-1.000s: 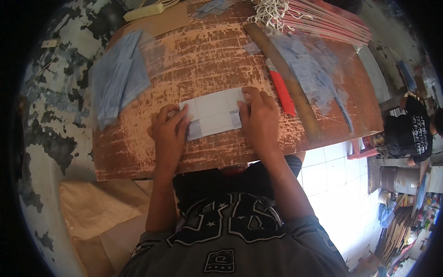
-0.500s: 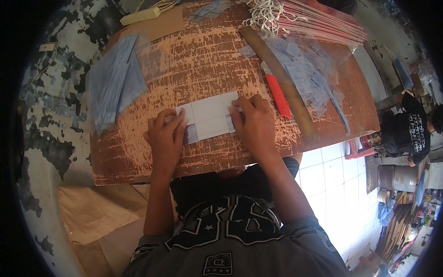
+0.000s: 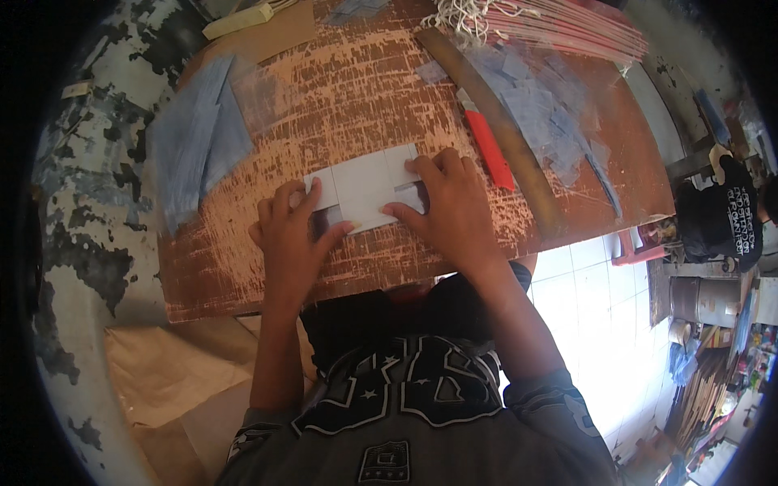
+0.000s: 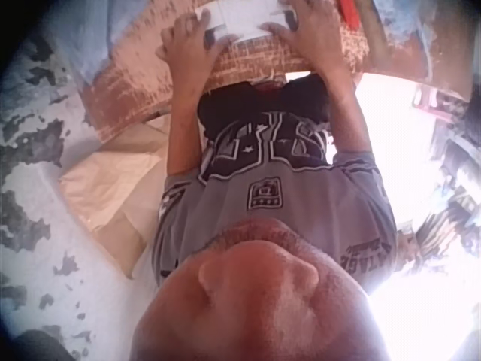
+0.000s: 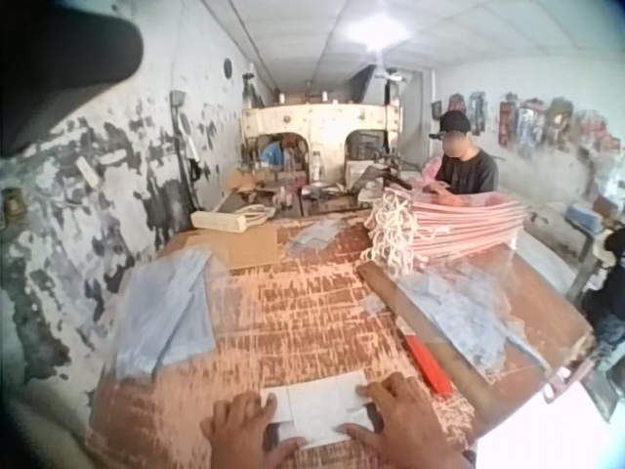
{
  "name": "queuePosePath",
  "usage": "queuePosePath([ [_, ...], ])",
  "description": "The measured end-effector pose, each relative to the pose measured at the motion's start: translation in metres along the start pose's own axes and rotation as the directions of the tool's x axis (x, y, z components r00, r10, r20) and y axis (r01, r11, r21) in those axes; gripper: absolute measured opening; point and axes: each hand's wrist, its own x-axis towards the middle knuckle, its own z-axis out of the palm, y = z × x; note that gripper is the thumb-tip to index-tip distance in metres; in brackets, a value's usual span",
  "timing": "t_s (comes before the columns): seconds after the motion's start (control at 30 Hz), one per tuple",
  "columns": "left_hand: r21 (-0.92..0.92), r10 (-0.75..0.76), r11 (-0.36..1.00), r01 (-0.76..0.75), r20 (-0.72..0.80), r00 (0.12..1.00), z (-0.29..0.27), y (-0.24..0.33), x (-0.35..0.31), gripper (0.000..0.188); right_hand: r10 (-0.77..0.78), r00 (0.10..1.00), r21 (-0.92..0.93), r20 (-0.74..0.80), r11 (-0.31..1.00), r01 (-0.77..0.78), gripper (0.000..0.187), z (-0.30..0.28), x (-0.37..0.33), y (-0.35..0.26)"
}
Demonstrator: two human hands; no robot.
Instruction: The person folds a rectangular sheet of white paper on a wooden table and uses a red utility knife to cut it into smaller pieces. The person repeatedly aligns the paper, cuts along the fold, and separates the resulting sections.
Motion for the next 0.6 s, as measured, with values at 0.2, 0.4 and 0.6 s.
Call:
queuePosePath([
  [0.2,-0.004,0.023,1.0,-0.023,-0.01,1.0,0.0038,-0.0023,0.001,0.08,0.023,0.999,0.033,0.027,0.999,-0.024,0.063,-0.0003,0.0006,-0.0002],
  [0.4,-0.01,-0.004,1.0,0.004,0.017,1.0,0.0001,0.0015,0.0008,0.082,0.019,1.0,0.013,0.025,1.0,-0.02,0.064,0.0002,0.0001,0.0005],
  [0.6,-0.013,0.0,1.0,0.0,0.014,1.0,0.0041,-0.0003,-0.0008,0.084,0.021,0.999,0.013,0.026,1.0,-0.021,0.064,0.0013,-0.0004,0.0014],
])
